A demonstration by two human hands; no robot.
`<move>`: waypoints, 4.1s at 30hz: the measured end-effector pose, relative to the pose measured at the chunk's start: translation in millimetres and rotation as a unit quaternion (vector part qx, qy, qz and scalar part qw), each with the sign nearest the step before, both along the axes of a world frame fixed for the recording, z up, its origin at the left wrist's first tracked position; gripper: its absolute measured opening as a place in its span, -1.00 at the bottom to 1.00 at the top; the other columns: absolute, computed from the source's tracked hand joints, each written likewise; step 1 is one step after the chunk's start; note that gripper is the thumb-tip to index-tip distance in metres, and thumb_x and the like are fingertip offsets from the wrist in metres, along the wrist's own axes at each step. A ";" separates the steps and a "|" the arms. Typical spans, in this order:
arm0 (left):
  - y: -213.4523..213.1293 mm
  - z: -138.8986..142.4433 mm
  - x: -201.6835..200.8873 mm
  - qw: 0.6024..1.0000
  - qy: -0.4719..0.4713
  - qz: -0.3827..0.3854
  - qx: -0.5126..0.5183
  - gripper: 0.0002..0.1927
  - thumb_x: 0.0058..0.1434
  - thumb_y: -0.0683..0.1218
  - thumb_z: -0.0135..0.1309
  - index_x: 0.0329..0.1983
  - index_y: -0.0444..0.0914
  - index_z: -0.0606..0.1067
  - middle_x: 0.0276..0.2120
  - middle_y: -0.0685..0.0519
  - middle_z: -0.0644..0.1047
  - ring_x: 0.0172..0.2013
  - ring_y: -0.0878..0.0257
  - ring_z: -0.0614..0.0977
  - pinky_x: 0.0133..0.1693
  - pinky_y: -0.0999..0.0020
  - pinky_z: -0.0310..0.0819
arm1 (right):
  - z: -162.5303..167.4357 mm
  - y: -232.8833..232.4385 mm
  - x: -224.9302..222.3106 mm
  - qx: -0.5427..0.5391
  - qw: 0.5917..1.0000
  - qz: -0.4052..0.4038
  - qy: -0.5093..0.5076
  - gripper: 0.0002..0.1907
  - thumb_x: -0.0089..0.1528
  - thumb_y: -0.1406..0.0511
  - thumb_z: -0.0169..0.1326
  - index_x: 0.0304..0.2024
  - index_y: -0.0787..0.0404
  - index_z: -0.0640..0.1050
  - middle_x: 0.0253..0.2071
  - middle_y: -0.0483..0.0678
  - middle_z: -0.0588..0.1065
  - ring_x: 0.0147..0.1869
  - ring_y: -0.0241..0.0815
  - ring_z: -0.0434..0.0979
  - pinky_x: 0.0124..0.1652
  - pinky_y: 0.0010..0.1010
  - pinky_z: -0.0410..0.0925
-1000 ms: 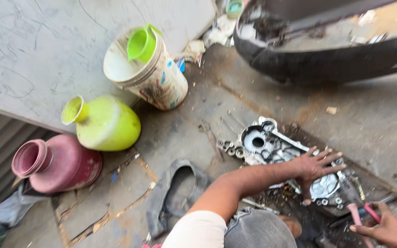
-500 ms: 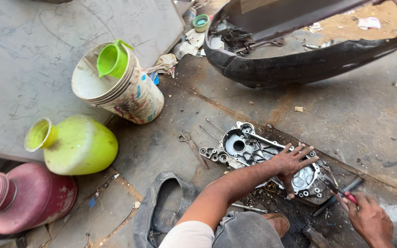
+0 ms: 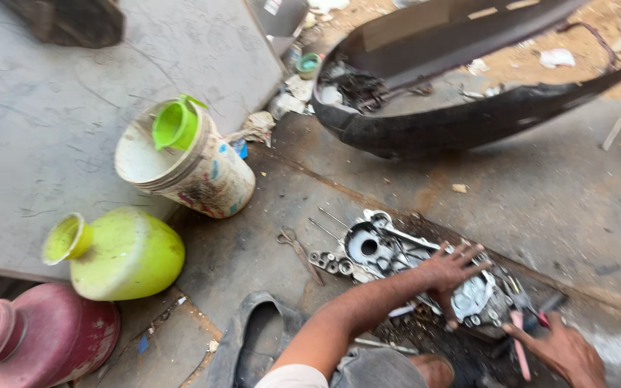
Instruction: The person disassembles and repairs a metal engine casing component by hand on a workshop floor using a screwdriver, a hammer, a chisel, and a pair of pliers.
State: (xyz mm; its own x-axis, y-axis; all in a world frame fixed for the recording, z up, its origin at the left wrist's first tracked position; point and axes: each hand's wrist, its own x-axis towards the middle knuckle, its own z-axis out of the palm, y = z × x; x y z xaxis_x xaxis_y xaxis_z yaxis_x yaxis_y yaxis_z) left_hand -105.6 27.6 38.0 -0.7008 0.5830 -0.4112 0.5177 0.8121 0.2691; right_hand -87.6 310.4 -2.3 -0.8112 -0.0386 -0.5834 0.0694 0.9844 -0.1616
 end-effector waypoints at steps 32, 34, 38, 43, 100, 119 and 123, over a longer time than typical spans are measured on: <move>3.9 -25.6 16.1 1.000 0.007 0.020 0.019 0.88 -0.74 0.51 0.53 0.58 -0.14 -0.27 0.54 -0.22 -0.32 0.53 -0.18 -0.27 0.46 -0.28 -0.42 | -14.4 6.4 124.8 -0.600 0.644 -0.453 -0.142 -0.20 0.04 0.50 0.04 0.33 0.14 0.17 -0.16 0.02 0.48 -0.36 -0.28 0.46 -0.47 -0.54 0.41; 2.0 -31.9 22.0 0.998 0.026 0.039 0.052 0.86 -0.74 0.46 0.54 0.59 -0.16 -0.24 0.56 -0.21 -0.29 0.54 -0.18 -0.25 0.48 -0.25 -0.38 | -10.0 10.4 134.9 -0.617 0.591 -0.494 -0.164 -0.35 0.08 0.48 0.05 0.24 0.28 0.24 -0.16 0.05 0.50 -0.25 -0.23 0.56 -0.33 -0.47 0.52; -2.6 -39.7 29.1 0.994 0.045 0.060 0.076 0.81 -0.70 0.41 0.56 0.59 -0.16 -0.21 0.56 -0.19 -0.26 0.54 -0.17 -0.24 0.46 -0.26 -0.37 | -13.0 15.5 151.3 -0.577 0.654 -0.463 -0.158 -0.59 0.22 0.37 0.13 0.08 0.35 0.37 -0.18 -0.01 0.53 -0.21 -0.24 0.60 -0.24 -0.43 0.60; -2.1 -42.6 27.2 0.996 0.030 0.061 0.059 0.82 -0.68 0.43 0.56 0.60 -0.17 -0.23 0.56 -0.19 -0.26 0.54 -0.18 -0.26 0.47 -0.27 -0.39 | -7.0 19.9 148.5 -0.594 0.698 -0.374 -0.142 -0.61 0.39 0.31 0.14 0.14 0.43 0.36 -0.17 0.07 0.56 -0.35 -0.26 0.46 -0.46 -0.51 0.35; 3.5 -61.7 29.1 0.998 0.026 0.053 -0.021 0.78 -0.50 0.55 0.46 0.61 -0.13 -0.34 0.55 -0.23 -0.35 0.54 -0.20 -0.29 0.48 -0.26 -0.45 | -8.9 -6.6 65.9 0.073 0.949 0.190 0.240 -0.40 0.13 0.40 0.29 0.16 0.40 0.33 -0.20 0.07 0.32 -0.35 -0.17 0.37 -0.53 -0.35 0.32; 2.4 -56.1 29.7 0.998 0.013 0.053 -0.018 0.80 -0.54 0.53 0.48 0.63 -0.13 -0.31 0.57 -0.21 -0.32 0.54 -0.18 -0.28 0.50 -0.22 -0.43 | 4.2 -25.6 86.1 0.034 0.977 0.071 0.196 -0.35 0.08 0.40 0.27 0.18 0.28 0.30 -0.10 0.16 0.37 -0.23 0.04 0.50 -0.37 -0.09 0.46; 3.3 -57.6 30.6 0.999 0.019 0.040 -0.003 0.79 -0.53 0.54 0.47 0.62 -0.13 -0.31 0.56 -0.20 -0.33 0.54 -0.19 -0.28 0.48 -0.23 -0.43 | 2.4 2.2 56.0 0.096 0.948 0.221 0.210 -0.39 0.13 0.34 0.31 0.17 0.18 0.32 -0.09 0.10 0.37 -0.22 -0.07 0.47 -0.34 -0.24 0.44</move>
State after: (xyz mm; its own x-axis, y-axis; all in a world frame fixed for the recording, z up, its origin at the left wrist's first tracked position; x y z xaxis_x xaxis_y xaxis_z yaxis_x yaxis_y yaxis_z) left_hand -75.0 31.0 -19.7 -0.7609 0.5212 -0.3865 0.4603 0.8534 0.2447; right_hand -31.6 312.6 0.1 -0.9027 -0.3546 -0.2435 -0.3871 0.9165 0.1004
